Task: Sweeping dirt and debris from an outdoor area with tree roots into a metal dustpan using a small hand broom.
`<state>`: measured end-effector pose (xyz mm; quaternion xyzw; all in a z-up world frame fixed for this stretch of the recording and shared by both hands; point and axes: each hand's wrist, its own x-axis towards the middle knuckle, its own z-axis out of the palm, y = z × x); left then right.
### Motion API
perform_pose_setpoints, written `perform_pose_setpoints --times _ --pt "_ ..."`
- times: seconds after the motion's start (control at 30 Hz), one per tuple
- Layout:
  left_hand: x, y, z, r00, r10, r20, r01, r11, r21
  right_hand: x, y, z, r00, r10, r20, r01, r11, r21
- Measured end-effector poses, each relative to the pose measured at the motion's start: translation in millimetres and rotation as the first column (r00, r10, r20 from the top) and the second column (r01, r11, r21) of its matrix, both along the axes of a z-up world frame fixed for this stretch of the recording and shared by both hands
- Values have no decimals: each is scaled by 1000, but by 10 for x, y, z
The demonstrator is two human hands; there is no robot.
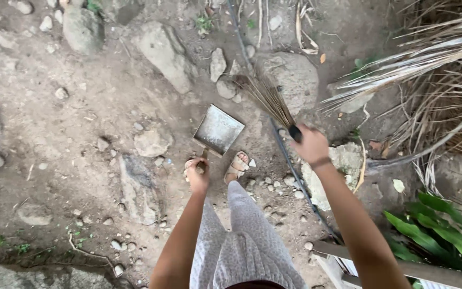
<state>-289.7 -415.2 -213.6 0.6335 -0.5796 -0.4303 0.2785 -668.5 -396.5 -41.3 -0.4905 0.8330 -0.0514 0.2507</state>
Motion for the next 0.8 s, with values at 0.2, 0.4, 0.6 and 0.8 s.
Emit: perform_pose_setpoints --times 0.2,0.4,0.6,0.8 --pt "-169 64 2 996 -93 -5 93 994 49 -503 512 239 993 -101 -58 98 994 -54" --pt "-187 219 -207 991 -50 -124 62 994 92 -132 662 -1255 956 -274 106 277 961 -11" --pt "-256 18 206 996 -61 -65 69 988 138 695 1430 -956 829 -486 276 433 871 234" --pt "-307 -22 243 996 -78 32 75 994 83 324 1705 -508 708 -596 380 571 799 188"
